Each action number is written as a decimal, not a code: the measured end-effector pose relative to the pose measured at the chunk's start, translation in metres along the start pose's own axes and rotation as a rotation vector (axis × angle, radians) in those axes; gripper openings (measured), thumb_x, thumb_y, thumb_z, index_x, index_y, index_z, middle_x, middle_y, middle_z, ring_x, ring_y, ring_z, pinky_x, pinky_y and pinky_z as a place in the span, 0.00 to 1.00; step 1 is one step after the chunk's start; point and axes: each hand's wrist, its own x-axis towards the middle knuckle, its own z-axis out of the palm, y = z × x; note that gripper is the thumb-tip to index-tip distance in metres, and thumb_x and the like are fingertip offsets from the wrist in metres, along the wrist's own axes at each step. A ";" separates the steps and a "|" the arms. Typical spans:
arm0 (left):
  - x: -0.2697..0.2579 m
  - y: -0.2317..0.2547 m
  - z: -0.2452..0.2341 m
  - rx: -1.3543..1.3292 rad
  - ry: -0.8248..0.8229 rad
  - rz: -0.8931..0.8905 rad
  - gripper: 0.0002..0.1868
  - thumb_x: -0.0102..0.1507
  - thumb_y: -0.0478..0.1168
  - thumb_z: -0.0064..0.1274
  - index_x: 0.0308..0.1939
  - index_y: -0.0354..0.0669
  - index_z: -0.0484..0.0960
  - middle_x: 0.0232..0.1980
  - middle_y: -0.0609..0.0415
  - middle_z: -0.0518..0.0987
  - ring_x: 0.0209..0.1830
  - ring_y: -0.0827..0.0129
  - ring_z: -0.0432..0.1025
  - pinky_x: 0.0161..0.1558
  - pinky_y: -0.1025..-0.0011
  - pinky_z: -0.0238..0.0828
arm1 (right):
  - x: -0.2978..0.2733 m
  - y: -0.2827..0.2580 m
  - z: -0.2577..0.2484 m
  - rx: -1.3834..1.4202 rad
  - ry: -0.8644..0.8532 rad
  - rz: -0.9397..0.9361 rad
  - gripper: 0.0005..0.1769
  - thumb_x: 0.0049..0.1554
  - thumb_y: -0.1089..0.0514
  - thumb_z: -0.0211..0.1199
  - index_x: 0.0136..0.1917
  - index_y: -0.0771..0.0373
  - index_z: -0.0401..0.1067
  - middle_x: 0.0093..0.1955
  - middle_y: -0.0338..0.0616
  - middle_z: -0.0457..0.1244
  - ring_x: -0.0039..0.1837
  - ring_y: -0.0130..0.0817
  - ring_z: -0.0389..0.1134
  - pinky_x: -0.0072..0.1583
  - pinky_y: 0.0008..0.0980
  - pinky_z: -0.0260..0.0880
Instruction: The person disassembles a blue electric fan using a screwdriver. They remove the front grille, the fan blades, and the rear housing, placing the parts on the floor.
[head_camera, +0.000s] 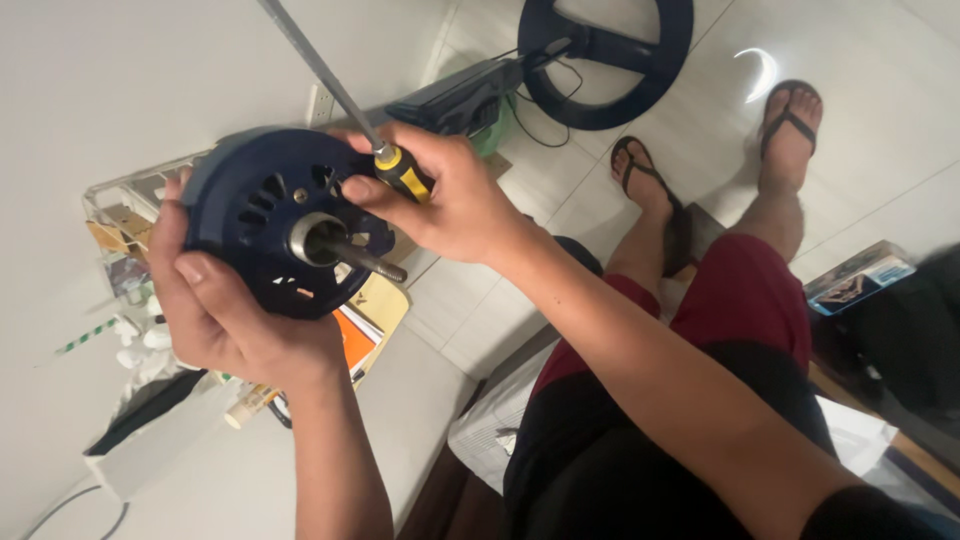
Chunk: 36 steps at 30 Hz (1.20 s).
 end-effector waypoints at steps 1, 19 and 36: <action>-0.001 0.003 0.000 0.025 -0.006 0.001 0.26 0.81 0.49 0.37 0.68 0.26 0.70 0.69 0.38 0.73 0.68 0.55 0.72 0.72 0.58 0.72 | 0.000 0.001 0.000 0.005 0.000 0.003 0.26 0.63 0.48 0.69 0.66 0.67 0.72 0.45 0.35 0.69 0.48 0.18 0.68 0.52 0.24 0.72; 0.004 -0.013 -0.009 0.022 0.006 0.033 0.31 0.76 0.50 0.53 0.72 0.33 0.61 0.72 0.33 0.68 0.70 0.50 0.68 0.75 0.54 0.69 | 0.009 0.015 -0.009 0.138 -0.027 -0.182 0.19 0.61 0.56 0.72 0.63 0.62 0.73 0.65 0.42 0.70 0.68 0.33 0.73 0.69 0.32 0.76; 0.004 -0.009 -0.003 -0.029 0.130 -0.095 0.31 0.67 0.45 0.54 0.70 0.37 0.61 0.74 0.31 0.65 0.70 0.45 0.69 0.72 0.50 0.74 | 0.007 0.012 0.010 0.322 0.062 -0.118 0.13 0.63 0.64 0.68 0.59 0.66 0.71 0.65 0.46 0.70 0.66 0.32 0.74 0.64 0.29 0.81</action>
